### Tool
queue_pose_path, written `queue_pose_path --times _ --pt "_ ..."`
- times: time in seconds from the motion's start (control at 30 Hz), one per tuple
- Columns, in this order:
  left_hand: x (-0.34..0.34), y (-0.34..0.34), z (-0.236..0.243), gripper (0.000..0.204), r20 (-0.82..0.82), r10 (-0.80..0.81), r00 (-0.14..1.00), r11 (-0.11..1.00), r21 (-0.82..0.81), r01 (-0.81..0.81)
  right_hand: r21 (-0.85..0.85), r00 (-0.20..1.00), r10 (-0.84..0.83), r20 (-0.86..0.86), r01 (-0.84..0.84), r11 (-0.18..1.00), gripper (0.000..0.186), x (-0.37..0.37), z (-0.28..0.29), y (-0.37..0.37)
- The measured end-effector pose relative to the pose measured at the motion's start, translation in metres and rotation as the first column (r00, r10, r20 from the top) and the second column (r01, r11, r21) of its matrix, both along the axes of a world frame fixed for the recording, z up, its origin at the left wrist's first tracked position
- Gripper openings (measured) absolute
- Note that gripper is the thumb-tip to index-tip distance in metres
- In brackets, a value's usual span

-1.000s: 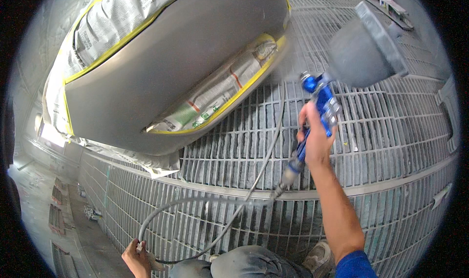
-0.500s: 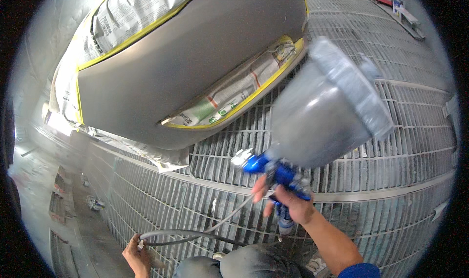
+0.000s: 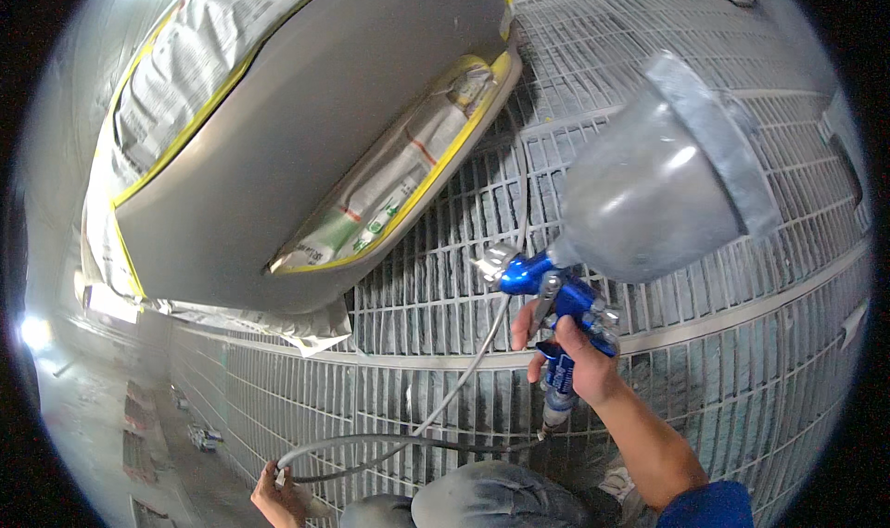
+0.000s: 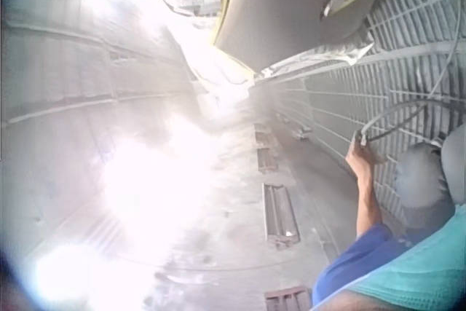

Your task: The person uses a blue spray gun to apply gray paint to a car bumper that is masked with newspaper and yellow tape. The person moves the spray gun in steady horizontal passes across the bumper surface, maintaining consistent distance and coverage throughout the clip.

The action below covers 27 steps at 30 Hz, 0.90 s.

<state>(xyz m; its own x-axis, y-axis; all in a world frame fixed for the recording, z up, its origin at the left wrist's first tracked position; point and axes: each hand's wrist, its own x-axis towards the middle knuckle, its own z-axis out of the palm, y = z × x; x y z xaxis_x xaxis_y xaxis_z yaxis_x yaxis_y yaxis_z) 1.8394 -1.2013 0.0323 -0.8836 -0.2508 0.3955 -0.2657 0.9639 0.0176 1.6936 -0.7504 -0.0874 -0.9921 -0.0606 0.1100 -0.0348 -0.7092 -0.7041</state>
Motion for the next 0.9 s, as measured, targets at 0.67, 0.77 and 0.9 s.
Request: queue_pose_path --times 0.67,0.77,0.9 --pt "-0.028 0.064 0.019 0.025 0.108 -0.032 0.994 0.999 -0.028 0.035 -0.068 0.978 0.014 0.207 0.0 0.998 0.059 0.018 -0.034 0.041" --pt "-0.037 0.049 0.026 0.03 0.106 -0.049 0.993 0.999 -0.005 0.049 -0.142 0.981 0.071 0.183 -0.045 0.989 0.056 0.018 -0.032 0.037" --pt "-0.046 0.008 0.015 0.036 0.051 -0.092 0.994 0.991 0.107 0.086 -0.138 0.981 0.005 0.194 0.023 0.99 0.056 0.01 0.0 0.007"
